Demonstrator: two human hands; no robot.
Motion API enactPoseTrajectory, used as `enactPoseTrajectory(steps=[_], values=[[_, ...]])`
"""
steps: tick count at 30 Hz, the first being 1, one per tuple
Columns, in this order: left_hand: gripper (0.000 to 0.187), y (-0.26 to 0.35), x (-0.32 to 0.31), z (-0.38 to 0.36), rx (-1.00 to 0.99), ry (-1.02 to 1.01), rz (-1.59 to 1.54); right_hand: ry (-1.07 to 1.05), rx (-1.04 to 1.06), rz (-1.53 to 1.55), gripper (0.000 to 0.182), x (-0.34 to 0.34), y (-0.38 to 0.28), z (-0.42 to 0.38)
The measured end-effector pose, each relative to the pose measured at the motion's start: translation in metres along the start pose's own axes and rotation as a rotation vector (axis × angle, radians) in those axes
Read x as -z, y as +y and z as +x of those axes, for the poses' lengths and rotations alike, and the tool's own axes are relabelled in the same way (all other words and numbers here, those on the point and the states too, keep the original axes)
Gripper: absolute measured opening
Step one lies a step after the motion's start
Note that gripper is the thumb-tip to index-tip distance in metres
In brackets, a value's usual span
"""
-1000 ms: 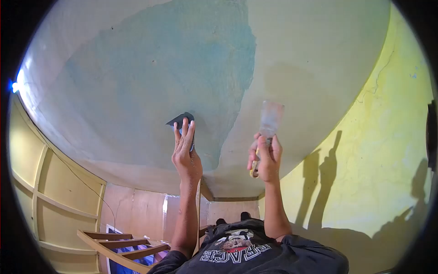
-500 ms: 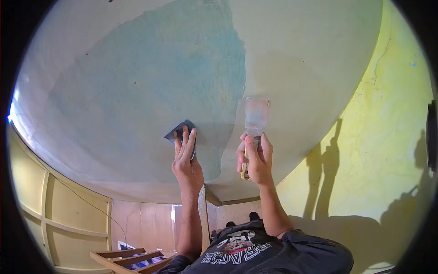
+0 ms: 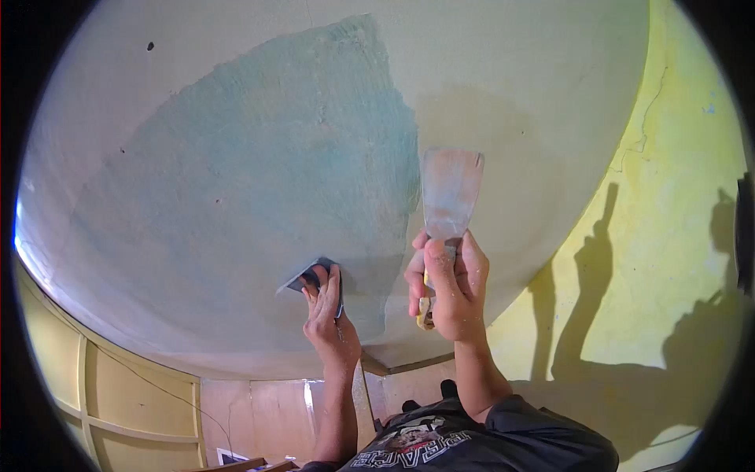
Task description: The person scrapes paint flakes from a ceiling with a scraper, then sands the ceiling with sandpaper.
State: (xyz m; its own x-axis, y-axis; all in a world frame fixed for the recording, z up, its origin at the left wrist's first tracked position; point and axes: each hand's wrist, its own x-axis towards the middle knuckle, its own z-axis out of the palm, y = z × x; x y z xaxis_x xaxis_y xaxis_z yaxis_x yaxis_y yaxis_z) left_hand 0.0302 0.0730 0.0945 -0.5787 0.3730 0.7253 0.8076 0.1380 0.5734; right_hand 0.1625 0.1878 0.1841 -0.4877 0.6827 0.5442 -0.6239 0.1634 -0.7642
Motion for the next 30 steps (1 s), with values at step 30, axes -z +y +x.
enactPoseTrajectory(steps=[30], values=[[0.057,-0.009,0.006,0.001,0.086,-0.083,-0.053,0.009,-0.221,-0.097,0.028,-0.012,-0.044,0.03]])
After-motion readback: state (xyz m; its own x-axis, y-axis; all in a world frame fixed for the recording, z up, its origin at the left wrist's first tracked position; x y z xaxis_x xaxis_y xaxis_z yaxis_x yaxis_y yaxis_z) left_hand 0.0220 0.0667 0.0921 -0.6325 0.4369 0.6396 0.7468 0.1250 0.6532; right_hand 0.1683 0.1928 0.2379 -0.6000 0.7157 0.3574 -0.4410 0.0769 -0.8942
